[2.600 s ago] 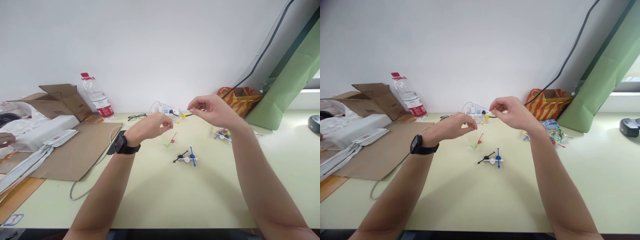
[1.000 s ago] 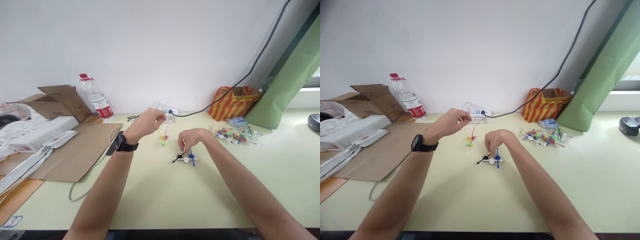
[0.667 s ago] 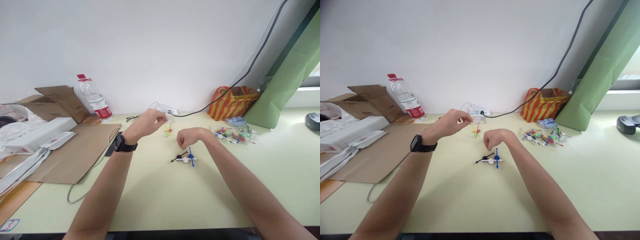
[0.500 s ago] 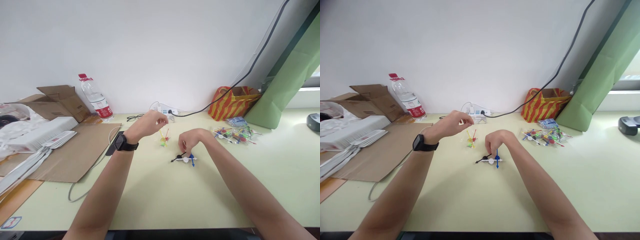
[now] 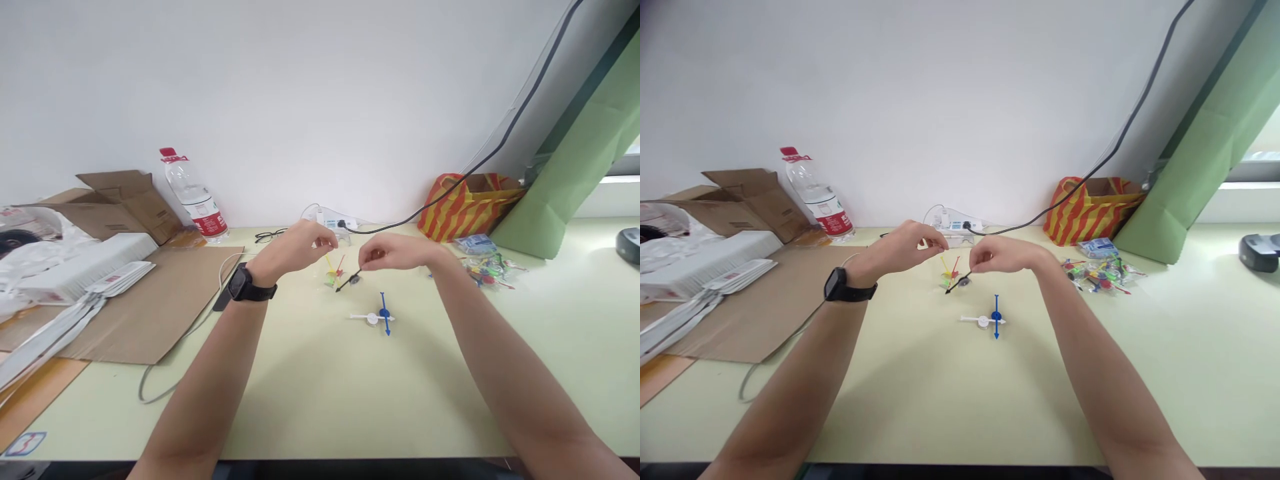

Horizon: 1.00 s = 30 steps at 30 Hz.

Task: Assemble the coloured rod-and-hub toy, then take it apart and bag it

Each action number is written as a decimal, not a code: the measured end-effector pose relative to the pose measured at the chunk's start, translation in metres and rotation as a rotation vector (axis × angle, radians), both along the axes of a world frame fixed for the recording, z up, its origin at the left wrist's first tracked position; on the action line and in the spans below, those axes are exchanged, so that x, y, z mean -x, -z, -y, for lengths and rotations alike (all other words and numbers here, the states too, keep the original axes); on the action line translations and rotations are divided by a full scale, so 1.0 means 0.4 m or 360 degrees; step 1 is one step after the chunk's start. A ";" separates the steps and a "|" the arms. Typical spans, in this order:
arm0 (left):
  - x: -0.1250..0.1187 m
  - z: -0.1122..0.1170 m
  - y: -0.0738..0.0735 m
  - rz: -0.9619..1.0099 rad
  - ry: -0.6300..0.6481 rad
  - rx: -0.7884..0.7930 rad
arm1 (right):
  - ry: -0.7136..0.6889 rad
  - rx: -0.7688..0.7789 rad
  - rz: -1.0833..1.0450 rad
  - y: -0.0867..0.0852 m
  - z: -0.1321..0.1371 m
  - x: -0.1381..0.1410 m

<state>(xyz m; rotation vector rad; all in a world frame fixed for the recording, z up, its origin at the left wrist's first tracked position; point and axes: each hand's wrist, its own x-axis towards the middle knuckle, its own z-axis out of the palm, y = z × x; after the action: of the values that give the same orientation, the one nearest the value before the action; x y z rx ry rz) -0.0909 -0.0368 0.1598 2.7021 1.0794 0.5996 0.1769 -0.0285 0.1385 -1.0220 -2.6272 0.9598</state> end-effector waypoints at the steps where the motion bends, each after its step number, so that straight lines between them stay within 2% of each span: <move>1: 0.000 0.001 -0.001 0.0009 0.0010 -0.0006 | 0.0080 -0.0082 -0.0136 -0.011 0.004 -0.010; 6: -0.004 0.004 -0.002 0.0055 0.0059 0.0002 | 0.0660 -0.0693 -0.0804 -0.032 0.004 -0.017; 8: -0.007 0.004 -0.001 0.0081 0.0082 -0.0011 | 0.0754 -0.0890 -0.0922 -0.027 -0.001 -0.002; 10: -0.011 0.004 0.001 0.0113 0.0105 -0.0058 | 0.0761 -0.0989 -0.0960 -0.018 -0.004 0.018; 17: -0.027 0.012 0.002 0.0123 0.0163 -0.0110 | 0.0648 -0.0950 -0.0896 -0.004 0.004 0.058; 24: -0.034 0.018 0.004 0.0214 0.0178 -0.0131 | 0.0671 -0.0921 -0.0904 -0.005 0.012 0.072; 30: -0.039 0.034 -0.014 0.0355 0.0225 -0.0168 | 0.0756 -0.0931 -0.0982 -0.001 0.010 0.082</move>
<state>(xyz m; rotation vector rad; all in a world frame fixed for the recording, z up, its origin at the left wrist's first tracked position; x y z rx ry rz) -0.0755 -0.0502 0.1654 2.6884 0.8157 0.9293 0.1443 -0.0323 0.1390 -0.9295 -1.8482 0.2886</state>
